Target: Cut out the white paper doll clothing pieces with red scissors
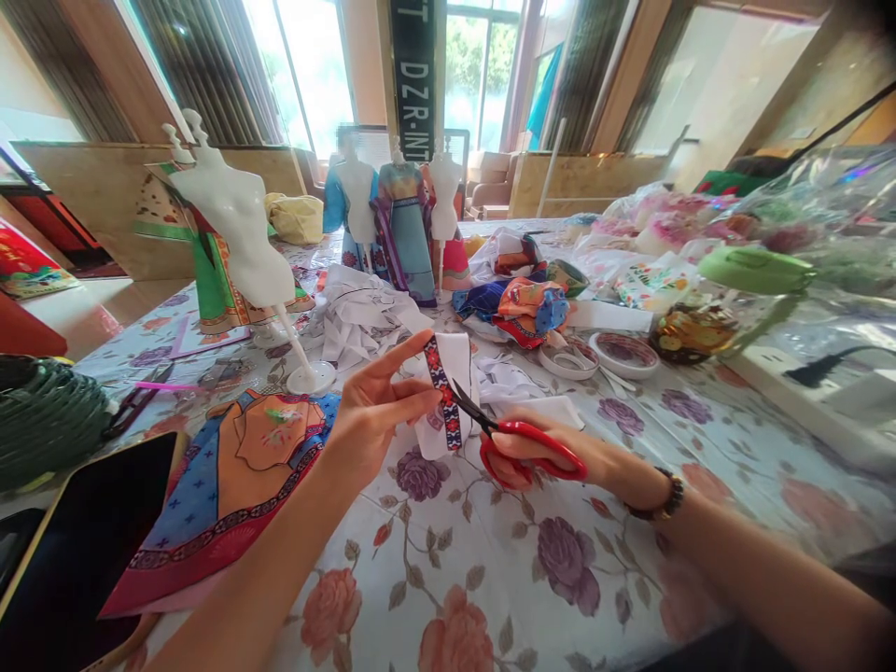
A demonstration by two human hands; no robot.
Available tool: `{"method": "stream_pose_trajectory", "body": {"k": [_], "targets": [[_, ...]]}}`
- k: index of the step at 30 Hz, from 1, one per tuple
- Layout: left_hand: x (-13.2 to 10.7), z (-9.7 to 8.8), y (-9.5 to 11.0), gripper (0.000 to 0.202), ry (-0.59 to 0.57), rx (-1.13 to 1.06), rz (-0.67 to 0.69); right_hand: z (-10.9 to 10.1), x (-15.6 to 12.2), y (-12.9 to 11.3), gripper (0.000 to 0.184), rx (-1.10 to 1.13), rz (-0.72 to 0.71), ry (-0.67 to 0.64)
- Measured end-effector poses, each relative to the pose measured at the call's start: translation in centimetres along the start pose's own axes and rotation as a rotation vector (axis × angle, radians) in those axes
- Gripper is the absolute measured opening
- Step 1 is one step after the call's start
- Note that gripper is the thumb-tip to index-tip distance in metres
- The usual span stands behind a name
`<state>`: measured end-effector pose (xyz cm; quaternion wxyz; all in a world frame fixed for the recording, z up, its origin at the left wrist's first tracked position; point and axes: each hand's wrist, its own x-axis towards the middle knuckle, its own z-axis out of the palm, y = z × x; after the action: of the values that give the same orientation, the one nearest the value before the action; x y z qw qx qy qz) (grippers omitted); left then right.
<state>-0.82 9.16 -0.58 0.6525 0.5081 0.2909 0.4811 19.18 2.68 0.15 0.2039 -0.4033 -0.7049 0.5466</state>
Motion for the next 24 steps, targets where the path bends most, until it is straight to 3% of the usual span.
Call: {"method": "stream_pose_trajectory", "body": {"k": [15, 24], "targets": [[-0.1, 0.2, 0.2, 0.058, 0.01, 0.015, -0.004, 0.1, 0.7, 2.3, 0.07, 0.038, -0.1, 0.09], [-0.2, 0.2, 0.2, 0.057, 0.017, 0.013, 0.01, 0.3, 0.8, 2.8, 0.068, 0.083, -0.113, 0.11]]}}
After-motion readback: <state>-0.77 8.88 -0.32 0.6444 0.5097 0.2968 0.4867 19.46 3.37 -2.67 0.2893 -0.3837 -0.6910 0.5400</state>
